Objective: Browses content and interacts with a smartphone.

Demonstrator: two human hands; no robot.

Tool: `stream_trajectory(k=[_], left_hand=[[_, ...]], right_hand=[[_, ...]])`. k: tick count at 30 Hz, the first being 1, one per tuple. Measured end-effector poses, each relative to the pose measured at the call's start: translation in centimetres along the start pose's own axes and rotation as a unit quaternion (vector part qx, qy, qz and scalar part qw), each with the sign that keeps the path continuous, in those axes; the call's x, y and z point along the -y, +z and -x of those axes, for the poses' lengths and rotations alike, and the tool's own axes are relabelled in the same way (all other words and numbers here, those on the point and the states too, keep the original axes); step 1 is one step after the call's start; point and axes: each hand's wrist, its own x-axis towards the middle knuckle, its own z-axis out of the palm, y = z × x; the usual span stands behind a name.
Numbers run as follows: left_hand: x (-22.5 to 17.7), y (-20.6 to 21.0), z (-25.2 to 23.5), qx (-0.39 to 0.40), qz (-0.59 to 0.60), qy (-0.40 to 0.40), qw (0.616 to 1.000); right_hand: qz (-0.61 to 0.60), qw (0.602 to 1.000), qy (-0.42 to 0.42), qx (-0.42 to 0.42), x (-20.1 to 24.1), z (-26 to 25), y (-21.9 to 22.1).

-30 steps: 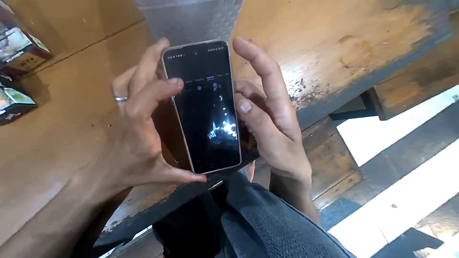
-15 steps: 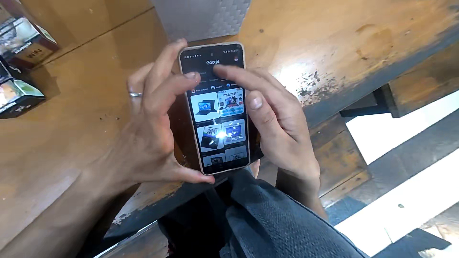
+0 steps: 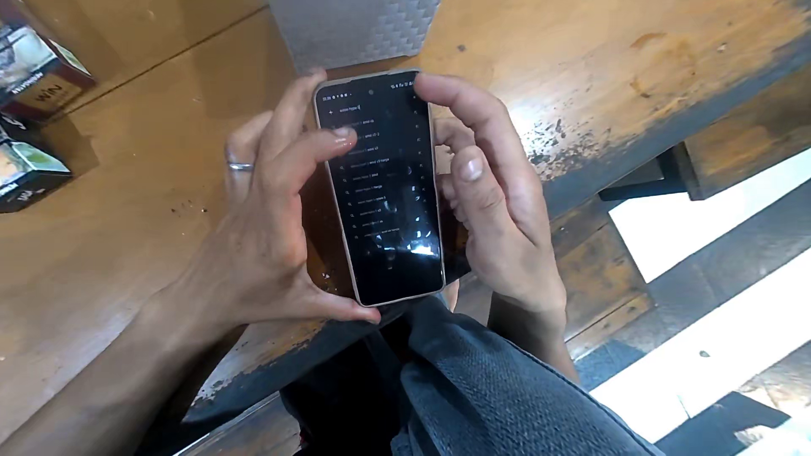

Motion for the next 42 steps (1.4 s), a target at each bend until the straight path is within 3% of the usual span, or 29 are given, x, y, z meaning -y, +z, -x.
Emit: stream_trajectory(k=[8,16,28,42], left_hand=[[-0.3,-0.2,0.2,0.001,-0.013,-0.009,1.0],[-0.1,-0.3,0.3,0.015,0.013,-0.006,1.0],[0.2,-0.4,0.2,-0.007,0.011,0.001,1.0],[-0.1,-0.4,0.4,-0.015,-0.021,-0.006,1.0]], right_hand=[[-0.065,0.998,0.003,0.017,0.0,0.2,-0.2],[-0.123,0.988,-0.006,0.097,-0.3,-0.1,-1.0],[-0.123,0.985,-0.013,0.122,-0.5,-0.3,-1.1],[0.043,0.994,-0.046,0.089,-0.5,-0.2,0.8]])
